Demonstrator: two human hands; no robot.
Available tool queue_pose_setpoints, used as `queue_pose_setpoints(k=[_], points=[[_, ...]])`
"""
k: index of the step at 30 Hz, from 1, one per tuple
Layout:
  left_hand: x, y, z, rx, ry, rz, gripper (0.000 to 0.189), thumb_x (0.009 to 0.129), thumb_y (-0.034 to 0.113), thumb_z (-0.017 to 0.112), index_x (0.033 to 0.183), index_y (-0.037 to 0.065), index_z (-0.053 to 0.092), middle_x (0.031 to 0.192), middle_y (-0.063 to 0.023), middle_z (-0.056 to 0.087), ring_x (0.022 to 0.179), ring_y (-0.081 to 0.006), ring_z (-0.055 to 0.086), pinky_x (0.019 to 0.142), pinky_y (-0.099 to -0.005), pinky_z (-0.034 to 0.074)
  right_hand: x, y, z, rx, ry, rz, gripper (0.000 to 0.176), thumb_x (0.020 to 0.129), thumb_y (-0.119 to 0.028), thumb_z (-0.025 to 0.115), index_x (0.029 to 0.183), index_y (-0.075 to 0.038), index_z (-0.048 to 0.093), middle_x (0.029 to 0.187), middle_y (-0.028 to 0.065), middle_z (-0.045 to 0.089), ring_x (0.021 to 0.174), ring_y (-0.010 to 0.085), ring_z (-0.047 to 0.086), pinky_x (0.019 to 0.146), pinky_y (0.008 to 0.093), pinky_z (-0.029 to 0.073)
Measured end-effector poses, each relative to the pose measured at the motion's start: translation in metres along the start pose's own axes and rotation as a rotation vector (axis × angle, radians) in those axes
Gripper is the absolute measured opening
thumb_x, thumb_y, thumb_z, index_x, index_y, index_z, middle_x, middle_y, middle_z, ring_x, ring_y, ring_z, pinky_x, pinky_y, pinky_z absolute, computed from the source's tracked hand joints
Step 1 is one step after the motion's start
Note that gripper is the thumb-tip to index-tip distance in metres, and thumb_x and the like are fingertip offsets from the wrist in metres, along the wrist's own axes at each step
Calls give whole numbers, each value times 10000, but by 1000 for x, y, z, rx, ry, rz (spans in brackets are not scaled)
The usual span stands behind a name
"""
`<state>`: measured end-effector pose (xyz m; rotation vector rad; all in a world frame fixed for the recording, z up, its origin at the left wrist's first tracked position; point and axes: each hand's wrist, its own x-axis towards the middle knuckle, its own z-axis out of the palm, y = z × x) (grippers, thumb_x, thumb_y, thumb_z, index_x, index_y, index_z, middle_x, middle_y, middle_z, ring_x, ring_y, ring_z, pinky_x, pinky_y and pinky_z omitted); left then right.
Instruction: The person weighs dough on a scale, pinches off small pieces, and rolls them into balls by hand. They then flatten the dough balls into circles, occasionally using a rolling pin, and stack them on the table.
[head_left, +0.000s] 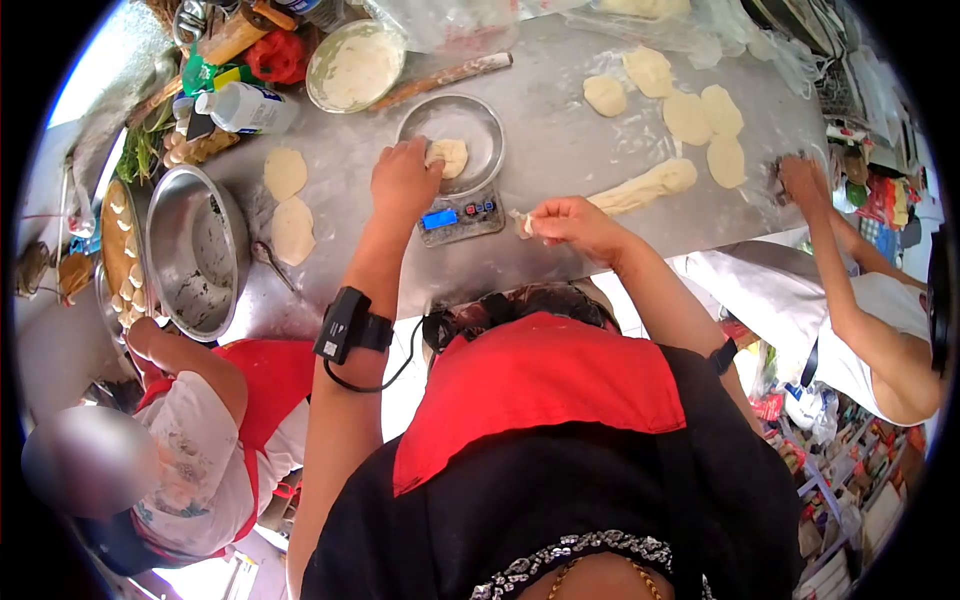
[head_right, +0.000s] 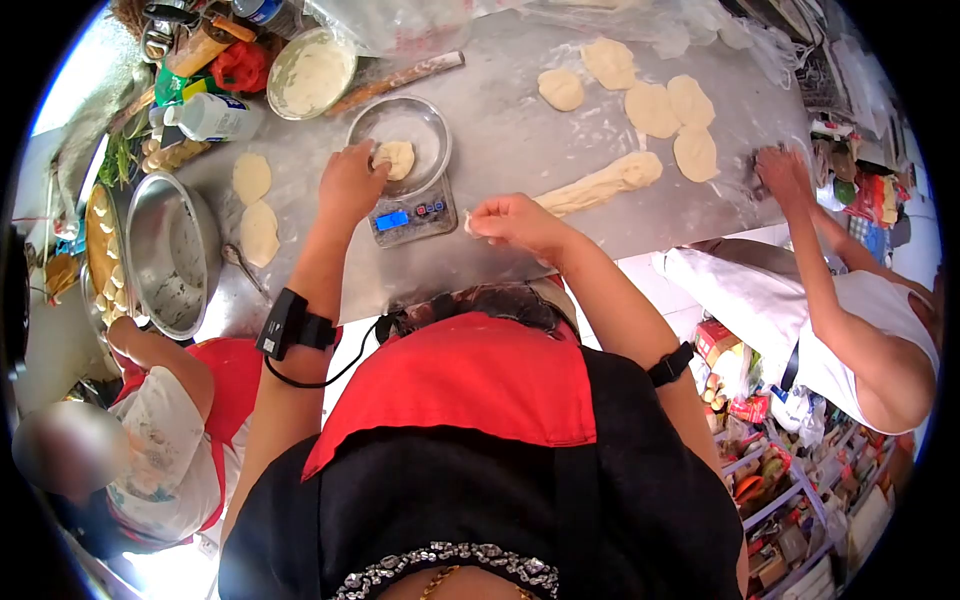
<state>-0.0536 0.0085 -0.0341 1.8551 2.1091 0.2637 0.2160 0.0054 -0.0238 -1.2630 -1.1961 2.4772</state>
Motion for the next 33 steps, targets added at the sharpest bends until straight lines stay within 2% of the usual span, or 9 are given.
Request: queue_pose_setpoints(k=[4, 7, 13, 16, 20, 25, 28, 31, 33], points=[[3, 21, -12, -99, -161, -69, 207, 760, 184, 590, 896, 29, 577, 879, -109, 616, 837, -274, 584, 758, -382, 469, 0, -24, 20, 100, 81, -129, 156, 838, -172, 594, 903, -32, 619, 842, -5, 604, 734, 53, 510, 674, 201, 405], [-10, 41, -4, -969, -267, -163, 147, 769, 109, 566, 888, 23, 558, 840, -57, 600, 841, -166, 571, 739, -309, 467, 5, -38, 32, 115, 215, -271, 147, 820, -148, 622, 893, -21, 615, 838, 2, 603, 704, 56, 509, 648, 203, 411], [-28, 86, -16, -1567, -322, -302, 224, 768, 6, 551, 991, 0, 567, 882, -51, 604, 808, -117, 564, 716, -245, 461, 3, -37, 23, -403, 672, -375, 214, 766, -122, 676, 925, -7, 595, 801, 23, 610, 692, 83, 542, 604, 235, 445], [-29, 93, -5, -1271, -393, -243, 285, 774, 19, 555, 1057, -11, 561, 967, -78, 599, 857, -122, 562, 748, -250, 460, 0, -31, 19, -28, 427, -375, 216, 765, -96, 662, 949, -3, 596, 820, 46, 621, 739, 90, 569, 630, 232, 457], [-24, 113, 3, -1232, -408, -253, 363, 791, 31, 538, 1151, 2, 512, 1048, -85, 577, 935, -145, 547, 804, -273, 448, -20, -31, 6, 76, 349, -314, 283, 767, -51, 628, 1040, 10, 581, 864, 63, 623, 775, 101, 588, 655, 225, 470], [-10, 147, 10, -1309, -188, -141, 479, 812, 155, 532, 1256, 2, 436, 1194, -101, 512, 1083, -198, 480, 954, -358, 350, -30, -41, -56, 73, 674, -358, 312, 784, -107, 604, 1075, -3, 564, 877, 84, 616, 765, 151, 587, 659, 282, 473], [-7, 141, -1, -1322, -212, -220, 492, 843, 229, 517, 1276, 17, 417, 1278, -101, 467, 1150, -202, 444, 947, -351, 325, -19, -14, -106, -573, 1179, -559, 354, 760, -158, 605, 1083, -24, 559, 959, 149, 596, 839, 254, 583, 725, 367, 468], [-14, 127, 7, -1329, -243, -361, 397, 864, 237, 525, 1199, 28, 486, 1158, -71, 549, 1055, -167, 508, 883, -303, 361, -14, 2, -74, -1087, 617, -240, 430, 709, -206, 628, 1097, -36, 549, 1071, 204, 537, 952, 329, 549, 823, 407, 441], [-25, 122, 14, -1309, -225, -421, 355, 865, 229, 529, 1159, 30, 516, 1097, -58, 578, 1021, -159, 526, 866, -298, 372, 12, 53, -56, -1345, 531, -847, 366, 676, -208, 647, 999, -53, 570, 1038, 202, 539, 931, 329, 550, 804, 408, 443]])
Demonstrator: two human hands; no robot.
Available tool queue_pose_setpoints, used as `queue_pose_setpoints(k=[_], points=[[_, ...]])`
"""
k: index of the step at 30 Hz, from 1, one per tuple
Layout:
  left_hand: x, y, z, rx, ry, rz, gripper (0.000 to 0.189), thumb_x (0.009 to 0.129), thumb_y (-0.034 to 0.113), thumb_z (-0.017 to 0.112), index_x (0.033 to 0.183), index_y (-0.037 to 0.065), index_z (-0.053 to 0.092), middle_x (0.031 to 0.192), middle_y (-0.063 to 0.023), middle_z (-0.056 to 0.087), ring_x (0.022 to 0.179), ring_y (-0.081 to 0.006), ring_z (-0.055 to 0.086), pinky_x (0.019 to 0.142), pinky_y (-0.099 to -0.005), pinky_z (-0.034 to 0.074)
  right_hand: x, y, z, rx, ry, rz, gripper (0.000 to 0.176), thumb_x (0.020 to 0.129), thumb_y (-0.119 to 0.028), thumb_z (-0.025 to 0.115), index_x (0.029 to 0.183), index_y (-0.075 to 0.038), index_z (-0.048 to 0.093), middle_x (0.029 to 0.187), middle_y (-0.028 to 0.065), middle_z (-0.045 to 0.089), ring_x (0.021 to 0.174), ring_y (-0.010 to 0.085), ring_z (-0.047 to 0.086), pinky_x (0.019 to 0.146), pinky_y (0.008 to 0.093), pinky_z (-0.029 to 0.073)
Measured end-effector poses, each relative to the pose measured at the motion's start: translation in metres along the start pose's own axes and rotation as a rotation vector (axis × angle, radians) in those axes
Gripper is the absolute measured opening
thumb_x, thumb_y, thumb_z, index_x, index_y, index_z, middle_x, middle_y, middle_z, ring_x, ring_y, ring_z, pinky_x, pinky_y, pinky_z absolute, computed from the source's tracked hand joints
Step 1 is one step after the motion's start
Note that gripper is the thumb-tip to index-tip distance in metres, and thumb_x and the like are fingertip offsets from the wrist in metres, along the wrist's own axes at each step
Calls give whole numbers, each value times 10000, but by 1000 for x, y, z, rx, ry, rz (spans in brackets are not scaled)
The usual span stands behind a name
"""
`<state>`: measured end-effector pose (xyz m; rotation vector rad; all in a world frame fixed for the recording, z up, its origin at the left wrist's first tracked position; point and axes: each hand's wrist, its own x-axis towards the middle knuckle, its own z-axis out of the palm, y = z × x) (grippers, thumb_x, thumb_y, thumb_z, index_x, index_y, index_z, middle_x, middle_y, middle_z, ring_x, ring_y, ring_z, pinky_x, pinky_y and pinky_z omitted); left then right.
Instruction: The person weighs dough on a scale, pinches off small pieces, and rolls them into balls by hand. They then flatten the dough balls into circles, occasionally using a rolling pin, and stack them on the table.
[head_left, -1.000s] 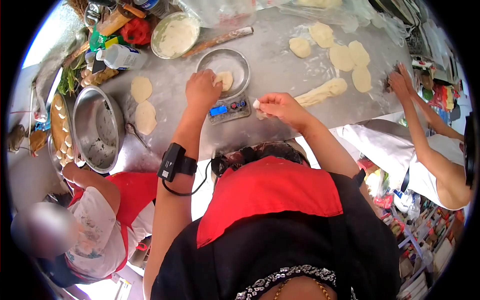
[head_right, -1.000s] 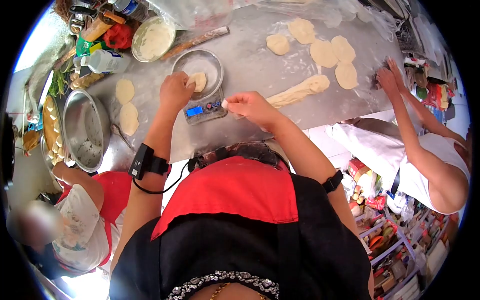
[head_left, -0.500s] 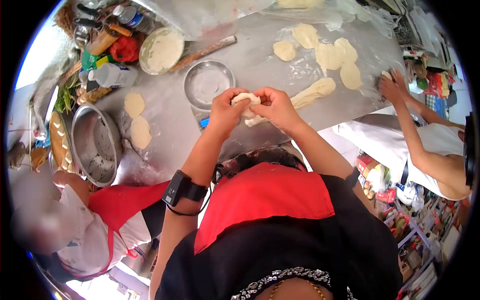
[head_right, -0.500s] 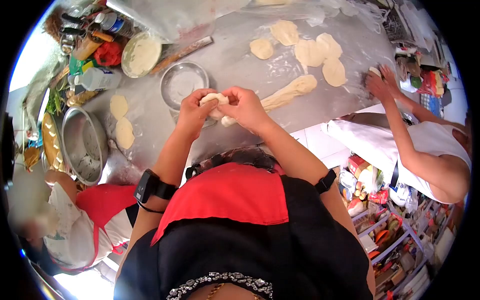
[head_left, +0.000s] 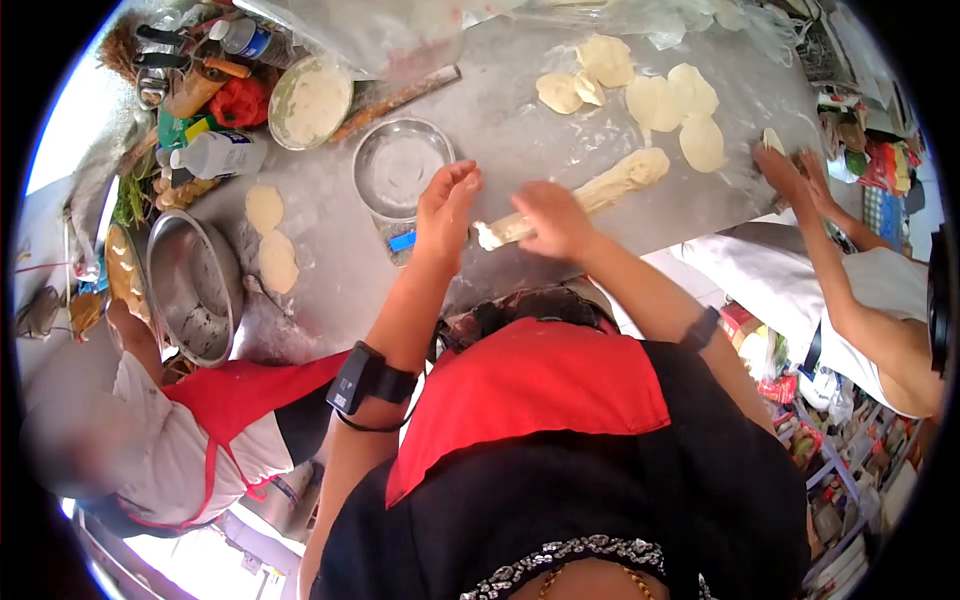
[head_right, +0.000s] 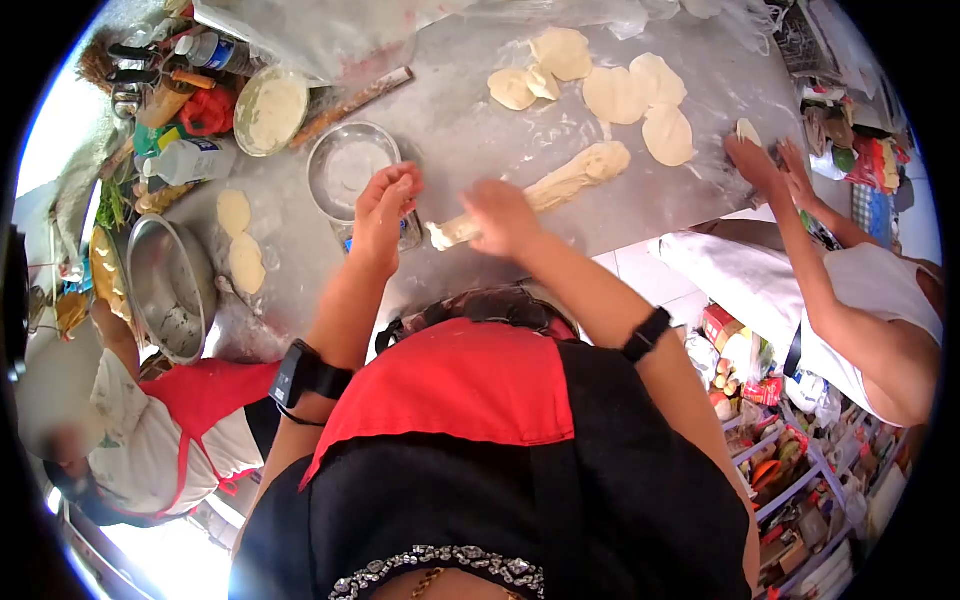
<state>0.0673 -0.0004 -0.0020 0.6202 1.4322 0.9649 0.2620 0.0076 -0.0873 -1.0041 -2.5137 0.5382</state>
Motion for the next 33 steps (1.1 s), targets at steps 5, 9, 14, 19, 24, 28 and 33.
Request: queue_pose_setpoints(k=[5, 9, 14, 19, 24, 28, 33], points=[[-15, -26, -17, -12, 88, 41, 339, 855, 193, 554, 1152, 31, 526, 1044, -43, 584, 1004, -135, 521, 858, -280, 384, 2, 4, 15, 133, -113, 73, 277, 660, -169, 661, 911, -75, 593, 861, 109, 593, 892, 297, 564, 736, 395, 450], [-13, -64, -17, 287, 88, 147, 436, 831, 203, 599, 1210, 18, 490, 1053, -68, 579, 979, -129, 524, 866, -291, 413, 15, -4, -39, 681, -447, 467, 263, 677, -117, 662, 922, -57, 588, 821, 85, 621, 769, 241, 598, 656, 343, 459], [-19, -31, 51, 346, -55, 114, 394, 776, 196, 654, 1124, 31, 572, 1002, -137, 623, 884, -184, 607, 766, -313, 480, 20, -9, -43, 793, -205, 464, 284, 670, -132, 700, 919, -52, 588, 811, 106, 625, 755, 223, 598, 680, 312, 468], [-9, -49, 61, 325, 53, 276, 298, 731, 180, 684, 996, 50, 642, 900, -123, 648, 782, -238, 639, 692, -319, 506, 3, -2, -35, 730, -18, 589, 307, 668, -194, 704, 924, -57, 606, 820, 122, 635, 789, 236, 610, 729, 328, 479], [-16, -44, 79, 634, 179, 696, 200, 707, 172, 697, 878, 81, 649, 829, -94, 616, 711, -274, 608, 607, -340, 507, 6, 12, -38, 798, -376, 525, 298, 669, -188, 692, 941, -85, 625, 866, 112, 652, 795, 198, 612, 726, 323, 474], [-15, -40, 82, 613, 184, 774, 177, 702, 122, 691, 863, 82, 633, 802, -107, 587, 692, -284, 592, 610, -347, 496, 10, 10, -41, 938, -318, 493, 261, 670, -158, 685, 904, -55, 632, 829, 87, 659, 773, 147, 596, 704, 310, 469], [-10, -34, 69, 687, 200, 796, 132, 695, 99, 681, 804, 68, 612, 788, -110, 576, 692, -291, 571, 607, -352, 485, 15, -4, -66, 1091, -459, 586, 235, 661, -122, 677, 868, -20, 629, 787, 53, 652, 728, 110, 551, 654, 284, 456]])
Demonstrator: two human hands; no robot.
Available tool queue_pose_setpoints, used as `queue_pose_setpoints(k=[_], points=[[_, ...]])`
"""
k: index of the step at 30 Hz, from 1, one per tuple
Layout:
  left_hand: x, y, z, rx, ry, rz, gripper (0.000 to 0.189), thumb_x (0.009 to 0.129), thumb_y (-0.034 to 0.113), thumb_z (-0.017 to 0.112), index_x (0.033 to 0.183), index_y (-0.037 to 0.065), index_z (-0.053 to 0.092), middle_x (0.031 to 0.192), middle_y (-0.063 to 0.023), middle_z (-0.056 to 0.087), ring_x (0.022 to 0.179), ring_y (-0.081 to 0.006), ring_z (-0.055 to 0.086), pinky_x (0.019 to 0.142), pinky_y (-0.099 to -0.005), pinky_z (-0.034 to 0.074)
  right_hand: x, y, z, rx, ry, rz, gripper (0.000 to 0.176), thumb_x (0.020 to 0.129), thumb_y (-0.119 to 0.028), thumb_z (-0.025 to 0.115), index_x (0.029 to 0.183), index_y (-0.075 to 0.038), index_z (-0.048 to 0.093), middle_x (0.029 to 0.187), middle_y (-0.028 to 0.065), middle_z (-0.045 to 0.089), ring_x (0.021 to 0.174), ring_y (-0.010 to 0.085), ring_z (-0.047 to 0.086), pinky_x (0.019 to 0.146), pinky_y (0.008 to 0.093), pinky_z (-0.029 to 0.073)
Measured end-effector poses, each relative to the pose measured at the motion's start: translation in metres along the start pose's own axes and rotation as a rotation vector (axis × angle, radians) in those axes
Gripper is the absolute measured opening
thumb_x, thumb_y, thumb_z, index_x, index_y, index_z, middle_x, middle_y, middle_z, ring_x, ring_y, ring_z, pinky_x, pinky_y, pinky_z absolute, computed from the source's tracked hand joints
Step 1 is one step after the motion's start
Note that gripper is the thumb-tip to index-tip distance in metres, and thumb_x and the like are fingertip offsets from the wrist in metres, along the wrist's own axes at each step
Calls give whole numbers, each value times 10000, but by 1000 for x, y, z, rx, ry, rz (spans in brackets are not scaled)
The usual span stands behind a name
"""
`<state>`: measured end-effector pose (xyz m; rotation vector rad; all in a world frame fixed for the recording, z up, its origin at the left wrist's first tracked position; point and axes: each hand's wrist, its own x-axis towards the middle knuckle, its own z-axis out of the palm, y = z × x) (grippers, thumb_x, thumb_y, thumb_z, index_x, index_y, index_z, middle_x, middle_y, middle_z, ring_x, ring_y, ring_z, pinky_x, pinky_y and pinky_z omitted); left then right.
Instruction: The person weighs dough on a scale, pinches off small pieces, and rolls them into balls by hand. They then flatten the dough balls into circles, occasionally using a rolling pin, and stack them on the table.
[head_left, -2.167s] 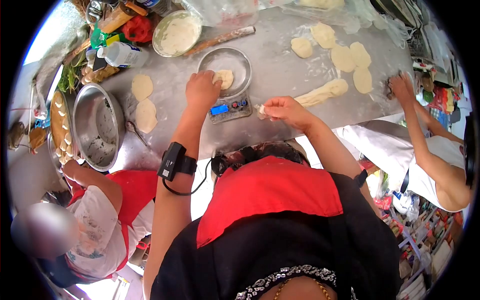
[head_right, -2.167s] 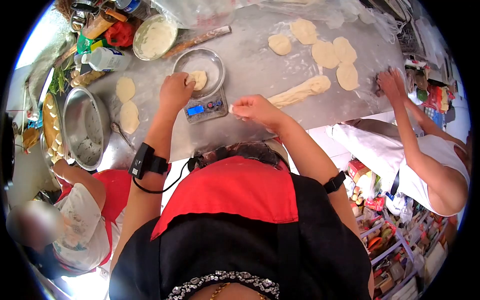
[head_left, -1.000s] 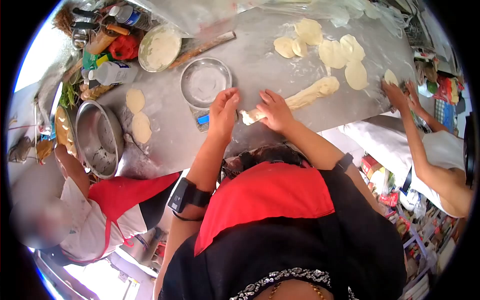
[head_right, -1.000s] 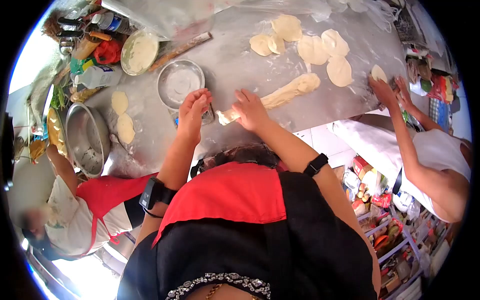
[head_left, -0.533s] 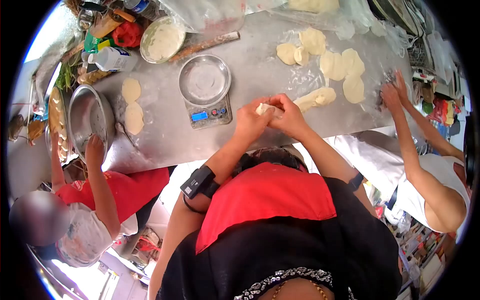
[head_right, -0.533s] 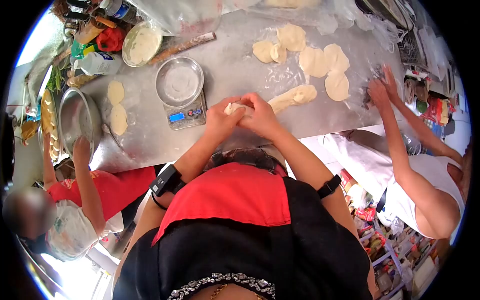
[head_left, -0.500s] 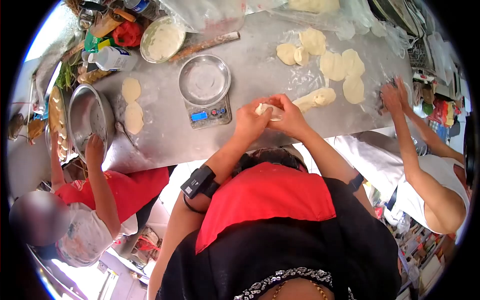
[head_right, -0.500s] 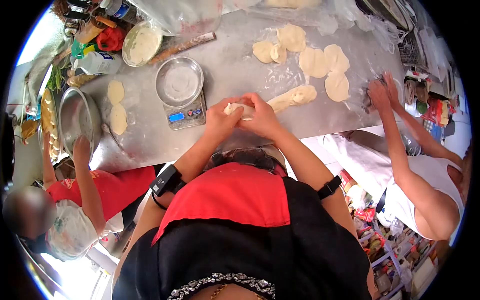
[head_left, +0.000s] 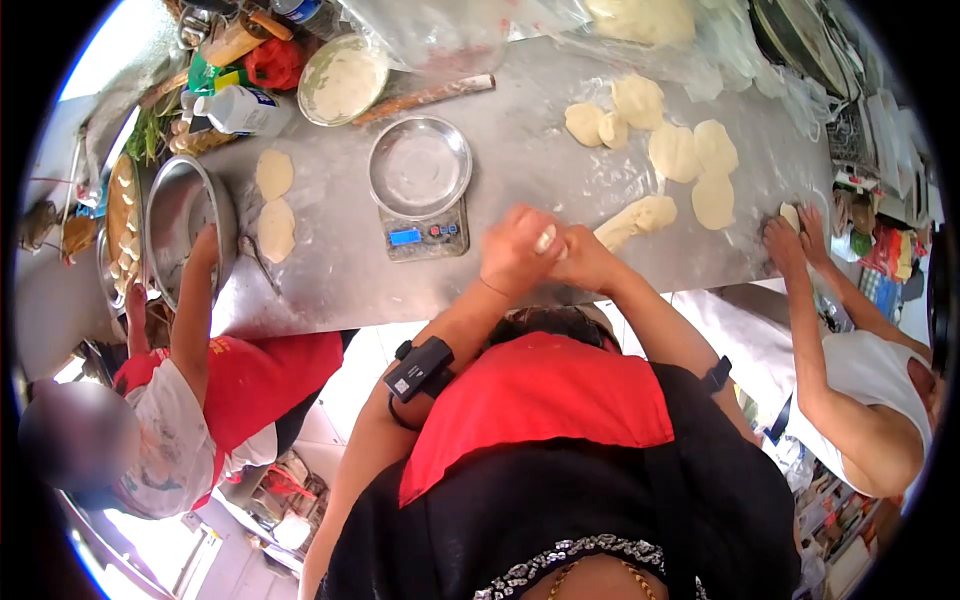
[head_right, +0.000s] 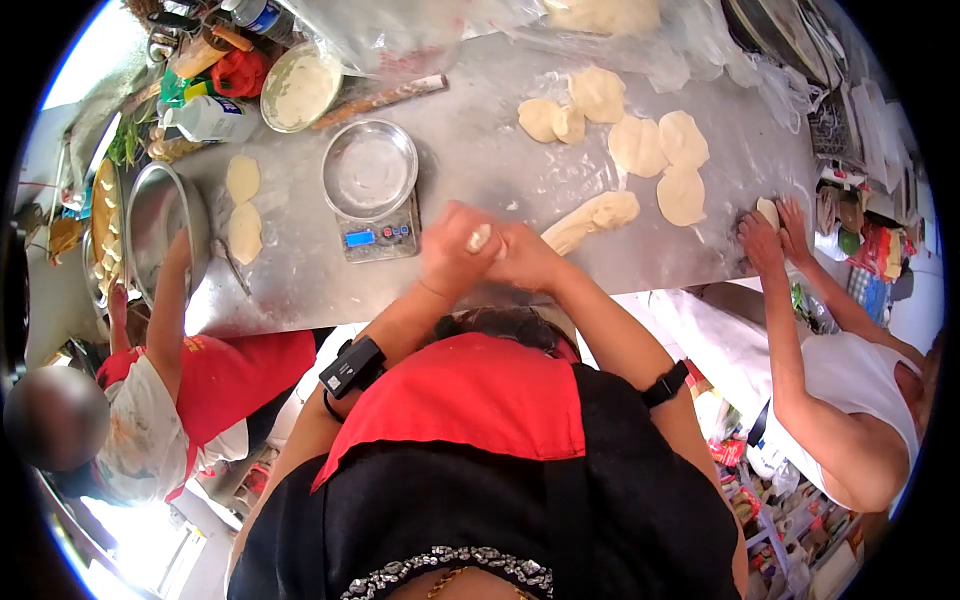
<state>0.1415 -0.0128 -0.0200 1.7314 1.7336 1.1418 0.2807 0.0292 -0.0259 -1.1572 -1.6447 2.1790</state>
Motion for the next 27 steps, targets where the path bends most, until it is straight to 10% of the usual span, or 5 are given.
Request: queue_pose_setpoints(k=[4, 10, 15, 20, 27], points=[[36, -40, -34, 186, 300, -226, 173, 728, 181, 664, 836, 60, 605, 852, -135, 562, 838, -316, 558, 702, -384, 464, -4, -36, -4, -103, -221, 19, 298, 634, -117, 682, 913, -36, 616, 764, 67, 641, 704, 144, 579, 633, 287, 458], [48, -108, -87, 270, 260, -307, 308, 828, 256, 579, 1029, 24, 601, 1062, -201, 564, 1053, -317, 488, 858, -373, 409, 12, 35, 5, -1141, 303, -371, 421, 585, -162, 707, 970, -63, 569, 1064, 153, 562, 999, 344, 520, 848, 432, 406], [20, -54, -86, -334, 206, -776, 348, 830, 271, 573, 1066, 15, 592, 1131, -193, 542, 1096, -283, 482, 901, -372, 393, 14, 76, -14, -1017, 420, -494, 288, 643, -179, 677, 883, -62, 568, 1053, 154, 537, 1008, 360, 491, 863, 446, 382], [-17, -45, -33, -46, -80, -315, 424, 780, 315, 644, 1093, 33, 589, 1045, -149, 611, 989, -273, 580, 846, -359, 446, 11, 0, 7, -641, 106, -201, 220, 685, -171, 661, 860, -68, 576, 753, 129, 580, 730, 304, 580, 660, 380, 460], [-9, -9, -18, -97, -24, -200, 221, 750, 220, 683, 881, 43, 664, 834, -160, 645, 763, -298, 628, 681, -372, 493, 9, -11, 20, -237, 331, -150, 341, 713, -216, 676, 967, -31, 542, 965, 135, 584, 899, 233, 557, 805, 354, 445]])
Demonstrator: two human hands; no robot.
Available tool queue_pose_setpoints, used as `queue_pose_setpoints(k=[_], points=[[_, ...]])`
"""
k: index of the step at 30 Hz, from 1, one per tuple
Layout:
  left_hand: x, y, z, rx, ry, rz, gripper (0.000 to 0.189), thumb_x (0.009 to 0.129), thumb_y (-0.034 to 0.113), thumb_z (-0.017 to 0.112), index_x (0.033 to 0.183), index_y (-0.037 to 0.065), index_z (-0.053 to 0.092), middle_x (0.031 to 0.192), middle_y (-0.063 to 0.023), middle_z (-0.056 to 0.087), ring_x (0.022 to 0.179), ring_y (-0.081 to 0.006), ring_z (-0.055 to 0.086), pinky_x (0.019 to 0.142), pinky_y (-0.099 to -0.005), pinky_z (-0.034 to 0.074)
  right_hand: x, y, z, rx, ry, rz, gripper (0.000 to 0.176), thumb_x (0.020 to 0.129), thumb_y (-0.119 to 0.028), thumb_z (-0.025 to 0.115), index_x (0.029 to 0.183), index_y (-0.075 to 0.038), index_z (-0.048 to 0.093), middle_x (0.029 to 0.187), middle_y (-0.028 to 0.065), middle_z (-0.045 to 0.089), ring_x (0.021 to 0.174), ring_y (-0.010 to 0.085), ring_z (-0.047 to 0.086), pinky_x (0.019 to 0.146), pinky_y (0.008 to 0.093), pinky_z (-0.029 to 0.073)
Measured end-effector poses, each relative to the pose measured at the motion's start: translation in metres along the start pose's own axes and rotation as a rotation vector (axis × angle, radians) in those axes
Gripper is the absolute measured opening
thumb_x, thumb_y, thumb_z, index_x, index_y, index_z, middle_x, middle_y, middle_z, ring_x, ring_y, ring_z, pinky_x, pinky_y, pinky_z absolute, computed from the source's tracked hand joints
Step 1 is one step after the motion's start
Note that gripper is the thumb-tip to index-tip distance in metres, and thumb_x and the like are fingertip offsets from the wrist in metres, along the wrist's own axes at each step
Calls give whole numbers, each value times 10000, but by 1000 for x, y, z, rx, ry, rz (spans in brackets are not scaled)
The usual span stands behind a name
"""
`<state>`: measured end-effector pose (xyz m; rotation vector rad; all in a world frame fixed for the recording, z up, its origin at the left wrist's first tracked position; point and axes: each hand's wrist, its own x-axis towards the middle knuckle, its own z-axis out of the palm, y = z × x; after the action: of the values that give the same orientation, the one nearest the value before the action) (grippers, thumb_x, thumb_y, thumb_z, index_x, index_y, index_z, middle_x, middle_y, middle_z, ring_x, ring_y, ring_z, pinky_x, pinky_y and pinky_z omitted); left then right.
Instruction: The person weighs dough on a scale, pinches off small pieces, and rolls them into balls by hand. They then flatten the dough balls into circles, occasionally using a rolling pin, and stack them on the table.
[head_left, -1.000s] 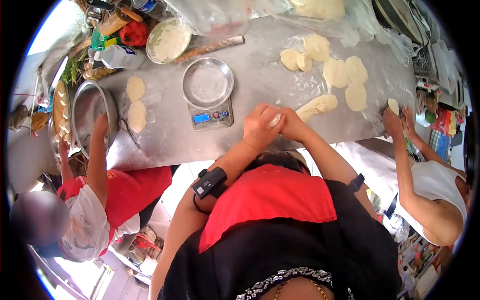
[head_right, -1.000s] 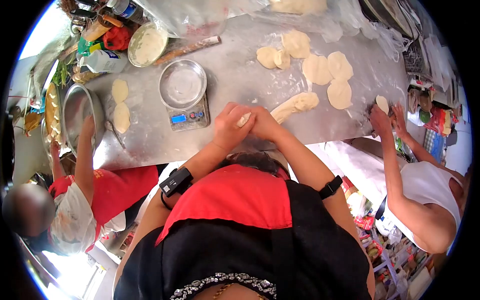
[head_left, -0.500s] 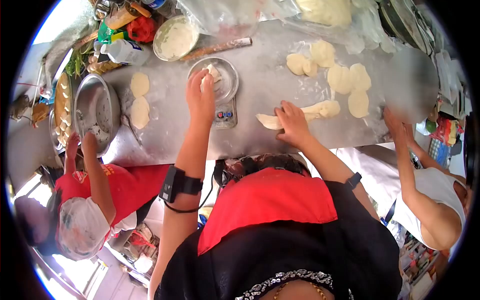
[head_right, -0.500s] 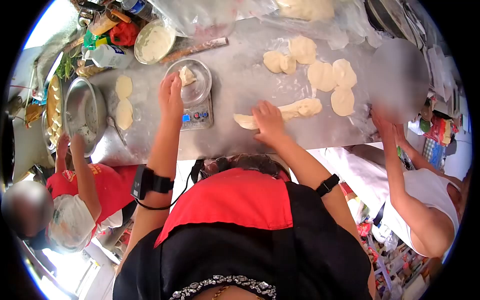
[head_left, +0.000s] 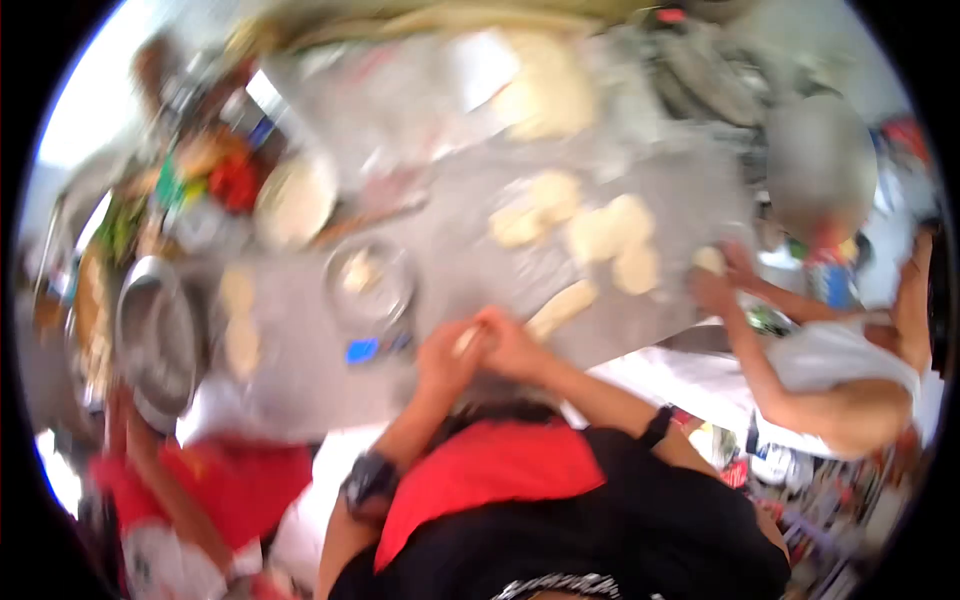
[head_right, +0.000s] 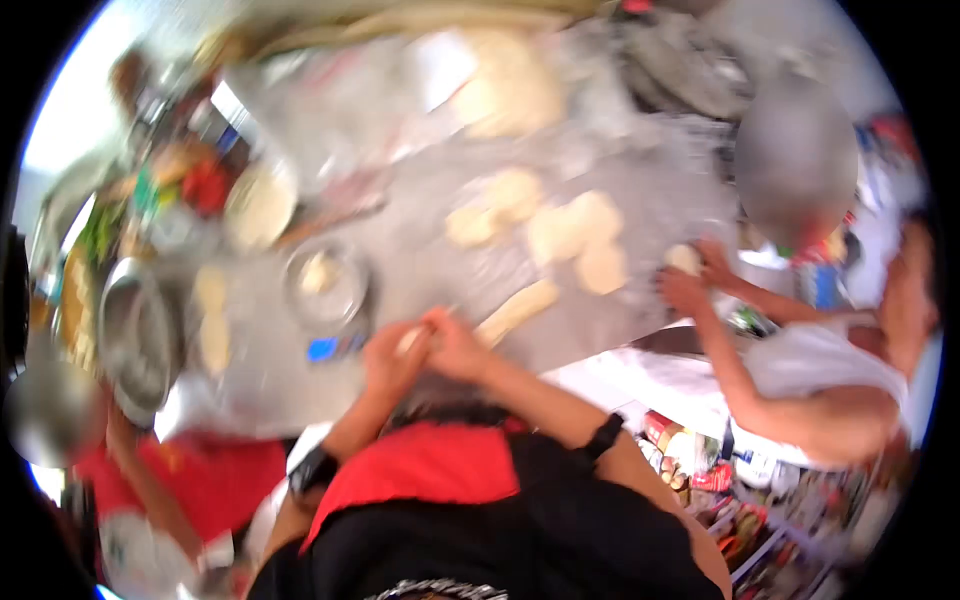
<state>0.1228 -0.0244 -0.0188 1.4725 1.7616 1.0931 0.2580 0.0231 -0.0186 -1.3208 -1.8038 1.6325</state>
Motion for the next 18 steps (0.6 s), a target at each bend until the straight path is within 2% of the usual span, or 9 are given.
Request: queue_pose_setpoints(k=[2, 6, 7, 10, 11, 14, 15, 17, 18], points=[[0, 11, 6, 32, 17, 123, 185, 716, 198, 696, 846, 72, 656, 758, -135, 609, 665, -329, 594, 622, -389, 481, 0, 7, -12, -46, -150, -93, 386, 694, -198, 675, 1031, -57, 548, 960, 160, 609, 927, 259, 584, 797, 356, 452], [21, 5, -3, 195, 82, 351, 137, 742, 111, 654, 839, 25, 611, 786, -140, 596, 699, -279, 573, 656, -349, 468, -7, -15, -35, 138, -588, 57, 372, 702, -173, 632, 1054, -68, 573, 821, 158, 631, 806, 267, 616, 736, 369, 468], [38, -4, -8, 206, 152, 266, 134, 762, 102, 639, 859, 22, 592, 796, -126, 592, 712, -245, 567, 659, -335, 462, -12, -19, -47, 212, -696, 107, 368, 707, -168, 620, 1059, -70, 579, 801, 159, 633, 787, 266, 621, 725, 370, 470], [65, -5, -25, -63, 200, -59, 105, 812, 91, 606, 883, 30, 557, 823, -88, 581, 756, -170, 550, 669, -313, 453, -10, -25, -50, -177, -479, -3, 515, 710, -202, 607, 1194, -51, 519, 1044, 133, 615, 989, 213, 574, 823, 330, 446], [68, 0, -30, -202, 177, -180, 93, 827, 91, 596, 885, 35, 549, 832, -77, 578, 771, -149, 545, 673, -309, 451, -12, -30, -50, -434, -418, 94, 545, 763, -208, 596, 1272, -69, 456, 1112, 96, 592, 1002, 185, 562, 838, 316, 448], [65, 20, -19, -359, 96, -65, 128, 856, 125, 584, 927, 35, 526, 873, -65, 557, 813, -119, 524, 731, -302, 456, 11, 31, -7, 401, 13, 3, 477, 858, -254, 514, 1301, -105, 423, 1182, 50, 547, 1018, 192, 555, 865, 332, 449], [57, 27, -10, -655, -18, -162, 201, 849, 141, 590, 987, 20, 508, 957, -100, 567, 881, -157, 551, 820, -314, 450, 12, 21, -9, 744, 36, 126, 461, 880, -270, 484, 1308, -114, 416, 1194, 44, 538, 1024, 189, 551, 874, 332, 446], [46, 50, 4, -503, -216, 83, 313, 835, 132, 593, 1103, 11, 484, 1116, -147, 530, 1051, -231, 518, 935, -363, 392, 22, -21, -18, 1420, 31, 435, 432, 924, -301, 425, 1321, -131, 402, 1218, 34, 519, 1035, 182, 543, 893, 332, 441], [45, 35, 10, -196, -186, 276, 402, 834, 154, 578, 1195, 20, 461, 1273, -190, 436, 1203, -291, 407, 1001, -406, 311, 20, -31, -18, 1316, -47, 334, 423, 925, -340, 422, 1298, -139, 427, 1158, 17, 544, 1014, 159, 543, 893, 313, 429]])
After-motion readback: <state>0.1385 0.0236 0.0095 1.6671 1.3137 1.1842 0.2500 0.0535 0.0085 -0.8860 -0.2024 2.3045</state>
